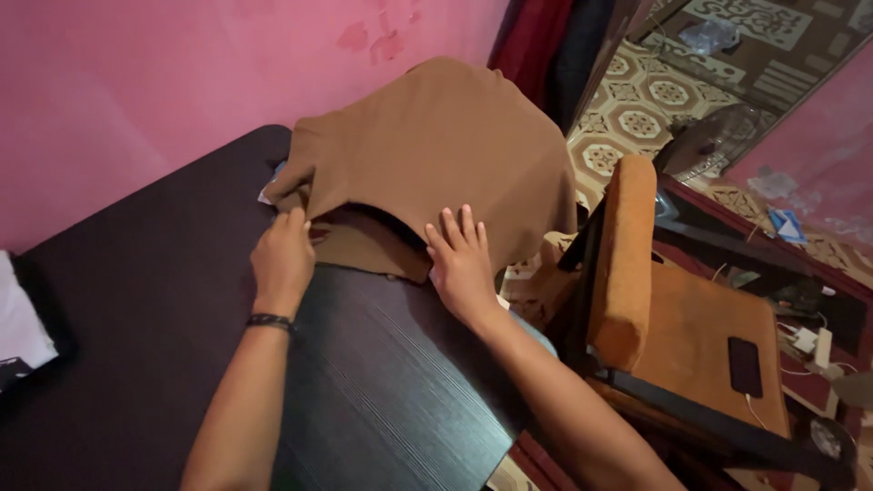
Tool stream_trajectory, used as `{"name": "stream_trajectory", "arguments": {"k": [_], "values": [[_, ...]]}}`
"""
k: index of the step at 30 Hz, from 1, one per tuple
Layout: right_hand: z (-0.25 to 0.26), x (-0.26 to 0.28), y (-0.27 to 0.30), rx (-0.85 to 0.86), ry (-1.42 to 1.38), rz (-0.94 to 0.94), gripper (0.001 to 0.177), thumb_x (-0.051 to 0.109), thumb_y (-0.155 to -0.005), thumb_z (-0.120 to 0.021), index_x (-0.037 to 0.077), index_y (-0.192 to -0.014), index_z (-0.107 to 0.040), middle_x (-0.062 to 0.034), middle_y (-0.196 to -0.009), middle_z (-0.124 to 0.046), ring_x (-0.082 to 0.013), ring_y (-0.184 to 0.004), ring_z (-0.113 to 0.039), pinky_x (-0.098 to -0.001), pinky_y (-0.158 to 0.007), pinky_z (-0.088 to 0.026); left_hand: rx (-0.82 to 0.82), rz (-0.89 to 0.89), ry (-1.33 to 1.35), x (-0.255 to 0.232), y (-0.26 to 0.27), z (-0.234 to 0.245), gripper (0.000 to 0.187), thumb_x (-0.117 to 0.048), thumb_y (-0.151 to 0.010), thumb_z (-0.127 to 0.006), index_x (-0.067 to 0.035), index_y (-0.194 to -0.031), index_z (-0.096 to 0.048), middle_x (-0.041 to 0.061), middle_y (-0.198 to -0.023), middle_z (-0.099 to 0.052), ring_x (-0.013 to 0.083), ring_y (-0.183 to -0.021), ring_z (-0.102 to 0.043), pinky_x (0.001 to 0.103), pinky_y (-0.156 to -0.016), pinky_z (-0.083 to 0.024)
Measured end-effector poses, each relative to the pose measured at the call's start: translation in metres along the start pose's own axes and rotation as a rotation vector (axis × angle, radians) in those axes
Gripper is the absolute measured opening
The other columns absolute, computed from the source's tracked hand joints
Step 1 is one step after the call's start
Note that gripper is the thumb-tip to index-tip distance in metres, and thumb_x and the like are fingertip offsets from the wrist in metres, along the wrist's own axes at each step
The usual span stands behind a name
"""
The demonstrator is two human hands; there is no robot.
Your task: Fold a brown long-sleeved shirt on a desk.
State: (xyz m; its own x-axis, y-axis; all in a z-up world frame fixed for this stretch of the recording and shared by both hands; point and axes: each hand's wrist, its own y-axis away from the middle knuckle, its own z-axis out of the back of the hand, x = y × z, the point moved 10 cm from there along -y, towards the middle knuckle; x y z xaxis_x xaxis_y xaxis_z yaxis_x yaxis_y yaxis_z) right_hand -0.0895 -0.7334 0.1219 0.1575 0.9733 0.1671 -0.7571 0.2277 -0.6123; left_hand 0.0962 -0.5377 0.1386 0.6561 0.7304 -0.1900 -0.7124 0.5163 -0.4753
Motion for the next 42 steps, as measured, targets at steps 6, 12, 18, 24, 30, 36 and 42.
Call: {"name": "stream_trajectory", "arguments": {"k": [6,12,18,24,30,36,42], "values": [[0.006,0.039,0.016,0.017,-0.023,0.065,0.034,0.023,-0.100,-0.061,0.014,-0.132,-0.070,-0.0174,-0.145,-0.060,-0.0474,-0.145,-0.039,-0.0629,-0.111,-0.037,0.104,0.133,-0.003,0.024,0.032,0.024,0.019,-0.021,-0.111,-0.047,-0.008,-0.106,-0.059,0.015,-0.090,-0.068,0.0404,-0.088,-0.074,0.055,-0.073,-0.061],[-0.001,0.089,0.048,0.080,-0.071,0.123,0.031,0.028,-0.101,-0.060,0.016,-0.127,-0.072,-0.0156,-0.136,-0.066,-0.0450,-0.142,-0.044,-0.0699,-0.112,-0.028,0.105,0.153,-0.050,0.072,0.080,0.021,0.015,-0.022,-0.106,-0.051,-0.011,-0.106,-0.060,0.016,-0.087,-0.067,0.0396,-0.085,-0.072,0.055,-0.072,-0.062],[-0.037,0.137,0.100,0.171,-0.132,0.238,0.030,0.033,-0.104,-0.055,0.022,-0.128,-0.070,-0.0108,-0.127,-0.071,-0.0407,-0.134,-0.054,-0.0703,-0.110,-0.029,0.187,0.224,-0.083,0.126,0.143,0.031,0.017,-0.022,-0.105,-0.052,-0.008,-0.101,-0.061,0.016,-0.086,-0.067,0.0409,-0.086,-0.071,0.056,-0.072,-0.061],[-0.012,0.203,0.120,0.232,-0.256,0.342,0.029,0.028,-0.106,-0.052,0.016,-0.122,-0.072,-0.0152,-0.116,-0.075,-0.0423,-0.119,-0.066,-0.0578,-0.101,-0.048,0.027,0.214,-0.210,0.164,0.213,0.068,0.011,-0.020,-0.100,-0.061,-0.011,-0.095,-0.064,0.010,-0.081,-0.063,0.0348,-0.082,-0.070,0.046,-0.069,-0.061],[0.003,0.274,0.152,0.365,-0.280,0.524,0.032,0.017,-0.101,-0.055,0.008,-0.131,-0.061,-0.0137,-0.123,-0.072,-0.0394,-0.112,-0.067,-0.0459,-0.077,-0.057,0.072,0.329,-0.195,0.207,0.273,0.099,0.015,-0.019,-0.100,-0.059,-0.009,-0.089,-0.059,0.018,-0.088,-0.063,0.0449,-0.081,-0.060,0.057,-0.074,-0.046],[0.044,0.350,0.159,0.455,-0.421,0.592,0.020,0.022,-0.102,-0.058,0.011,-0.119,-0.062,-0.0091,-0.082,-0.073,-0.0307,-0.070,-0.072,-0.0462,-0.046,-0.052,0.119,0.554,-0.182,0.259,0.342,0.126,0.008,-0.019,-0.097,-0.062,-0.013,-0.094,-0.064,0.018,-0.095,-0.064,0.0446,-0.089,-0.062,0.058,-0.074,-0.049],[0.057,0.411,0.170,0.899,-0.893,0.571,0.020,0.020,-0.106,-0.046,0.005,-0.110,-0.058,-0.0215,-0.101,-0.069,-0.0453,-0.089,-0.066,-0.0502,-0.072,-0.049,-0.096,0.558,-0.109,0.281,0.403,0.162,0.008,-0.011,-0.092,-0.064,-0.007,-0.089,-0.057,0.016,-0.085,-0.053,0.0418,-0.079,-0.054,0.054,-0.072,-0.042]]}}
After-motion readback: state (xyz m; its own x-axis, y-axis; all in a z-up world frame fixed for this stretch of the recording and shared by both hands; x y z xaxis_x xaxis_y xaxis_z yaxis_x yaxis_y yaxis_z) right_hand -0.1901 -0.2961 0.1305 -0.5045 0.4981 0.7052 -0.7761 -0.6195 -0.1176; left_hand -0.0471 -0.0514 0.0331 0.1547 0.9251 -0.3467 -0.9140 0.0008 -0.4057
